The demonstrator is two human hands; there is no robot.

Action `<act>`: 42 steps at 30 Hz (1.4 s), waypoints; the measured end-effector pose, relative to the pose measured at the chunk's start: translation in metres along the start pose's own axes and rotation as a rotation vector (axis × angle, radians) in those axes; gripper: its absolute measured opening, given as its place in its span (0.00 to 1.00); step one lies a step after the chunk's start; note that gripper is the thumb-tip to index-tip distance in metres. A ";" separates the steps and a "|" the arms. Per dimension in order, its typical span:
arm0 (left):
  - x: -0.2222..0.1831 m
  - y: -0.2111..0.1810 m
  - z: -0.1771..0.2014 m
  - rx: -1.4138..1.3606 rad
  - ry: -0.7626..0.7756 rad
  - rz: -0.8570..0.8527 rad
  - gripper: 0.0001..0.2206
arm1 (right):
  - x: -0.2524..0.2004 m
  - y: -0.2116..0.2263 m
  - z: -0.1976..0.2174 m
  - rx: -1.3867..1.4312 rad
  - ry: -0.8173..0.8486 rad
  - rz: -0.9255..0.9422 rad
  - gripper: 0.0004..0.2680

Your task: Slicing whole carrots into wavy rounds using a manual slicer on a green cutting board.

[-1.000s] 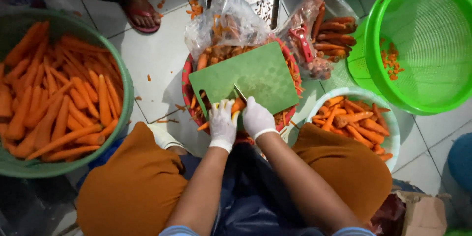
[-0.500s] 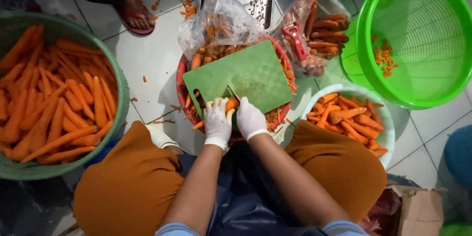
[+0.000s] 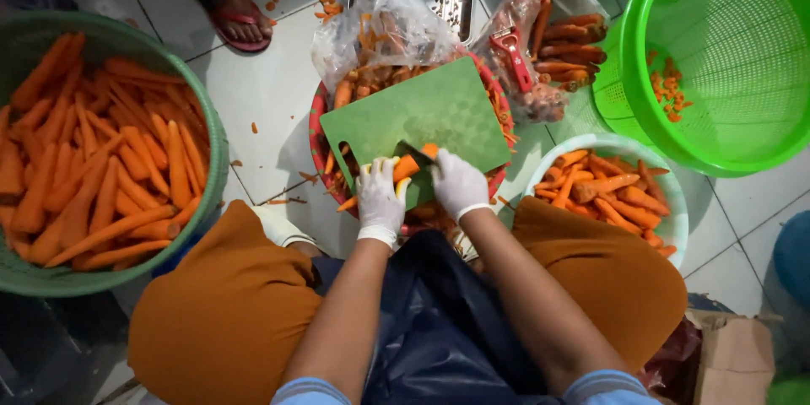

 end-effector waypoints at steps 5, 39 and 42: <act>-0.001 0.000 0.002 -0.012 0.005 0.004 0.18 | 0.006 -0.016 0.021 0.399 -0.169 -0.005 0.07; 0.000 -0.002 0.008 -0.071 0.022 0.032 0.19 | -0.023 0.026 0.094 1.068 -0.257 0.160 0.12; -0.001 -0.005 0.008 -0.050 0.049 0.031 0.20 | -0.029 -0.012 0.047 1.286 -0.221 0.100 0.09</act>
Point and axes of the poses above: each hand's wrist, its own x-axis towards the middle knuckle, its own z-axis out of the back of the hand, y = z × x, the point moved 1 cm from there along x, towards the middle knuckle, and after that the axes turned 12 degrees about y, right-handed, at the moved point
